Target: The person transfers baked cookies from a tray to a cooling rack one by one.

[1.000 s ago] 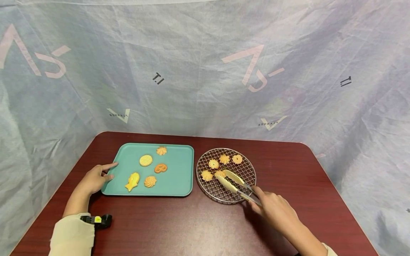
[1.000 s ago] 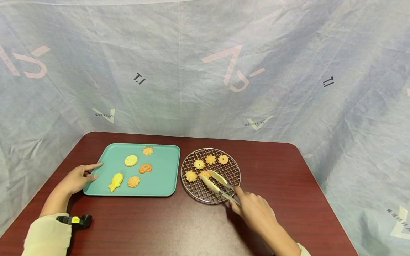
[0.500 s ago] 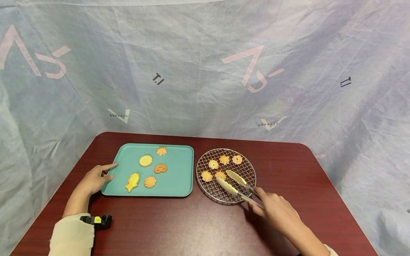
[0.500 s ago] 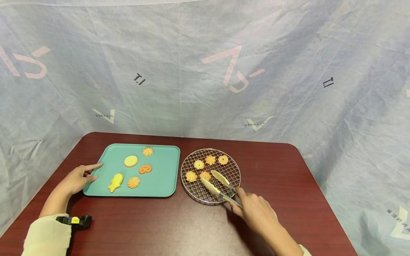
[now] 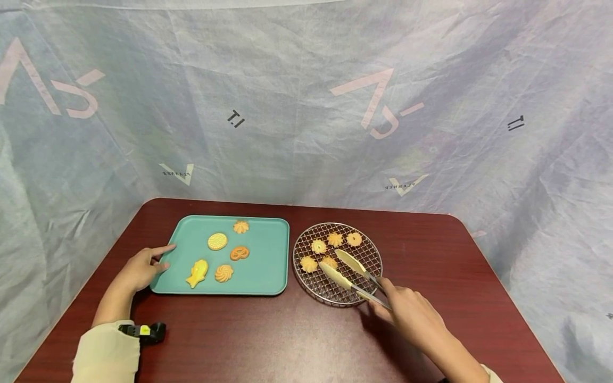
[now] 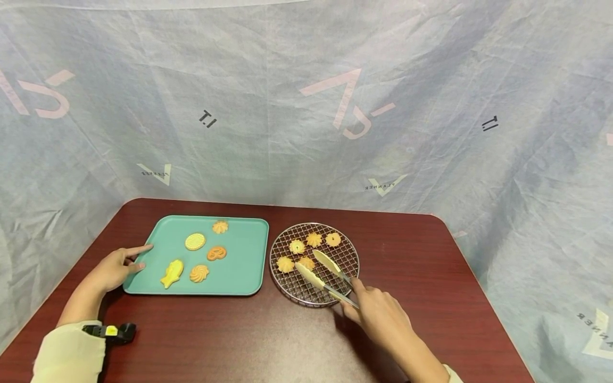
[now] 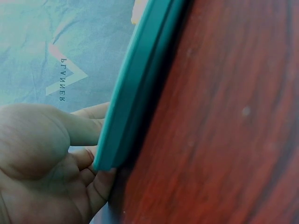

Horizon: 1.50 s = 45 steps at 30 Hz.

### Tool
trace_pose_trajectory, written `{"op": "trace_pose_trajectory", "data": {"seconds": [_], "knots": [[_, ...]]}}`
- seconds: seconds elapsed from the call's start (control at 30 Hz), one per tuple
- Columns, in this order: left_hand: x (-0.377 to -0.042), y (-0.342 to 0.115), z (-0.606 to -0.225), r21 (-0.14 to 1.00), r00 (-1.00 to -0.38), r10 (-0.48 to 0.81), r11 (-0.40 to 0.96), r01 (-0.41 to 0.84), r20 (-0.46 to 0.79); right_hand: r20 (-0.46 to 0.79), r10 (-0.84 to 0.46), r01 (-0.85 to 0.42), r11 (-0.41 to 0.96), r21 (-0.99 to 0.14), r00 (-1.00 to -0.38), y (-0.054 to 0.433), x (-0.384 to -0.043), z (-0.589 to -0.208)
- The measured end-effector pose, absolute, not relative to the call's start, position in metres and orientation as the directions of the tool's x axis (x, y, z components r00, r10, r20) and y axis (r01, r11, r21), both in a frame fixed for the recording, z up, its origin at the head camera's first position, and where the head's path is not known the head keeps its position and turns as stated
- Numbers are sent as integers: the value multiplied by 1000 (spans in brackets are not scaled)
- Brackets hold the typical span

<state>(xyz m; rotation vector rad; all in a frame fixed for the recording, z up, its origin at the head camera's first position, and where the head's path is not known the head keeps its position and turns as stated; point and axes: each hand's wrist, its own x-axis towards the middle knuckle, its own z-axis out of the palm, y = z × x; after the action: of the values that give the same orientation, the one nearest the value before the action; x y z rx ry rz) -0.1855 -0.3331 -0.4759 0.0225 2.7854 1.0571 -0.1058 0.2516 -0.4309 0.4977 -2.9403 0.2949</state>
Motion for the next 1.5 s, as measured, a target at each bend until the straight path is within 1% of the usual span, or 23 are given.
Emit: {"op": "trace_pose_trajectory", "data": {"seconds": [0.73,1.17,1.5], "knots": [[-184,-333,-476,666,-989,64,744,-44,-137,204,-364,-398,902,-167,-909,227,-119,-429],[-185,-332,-475,667,-988,63,743,-49,-144,196,-392,-424,891,-161,-899,211,-125,-427],[-184,-331,-475,666,-990,63,745,-36,-124,177,-400,-428,888,-169,-899,197,-131,-428]]}}
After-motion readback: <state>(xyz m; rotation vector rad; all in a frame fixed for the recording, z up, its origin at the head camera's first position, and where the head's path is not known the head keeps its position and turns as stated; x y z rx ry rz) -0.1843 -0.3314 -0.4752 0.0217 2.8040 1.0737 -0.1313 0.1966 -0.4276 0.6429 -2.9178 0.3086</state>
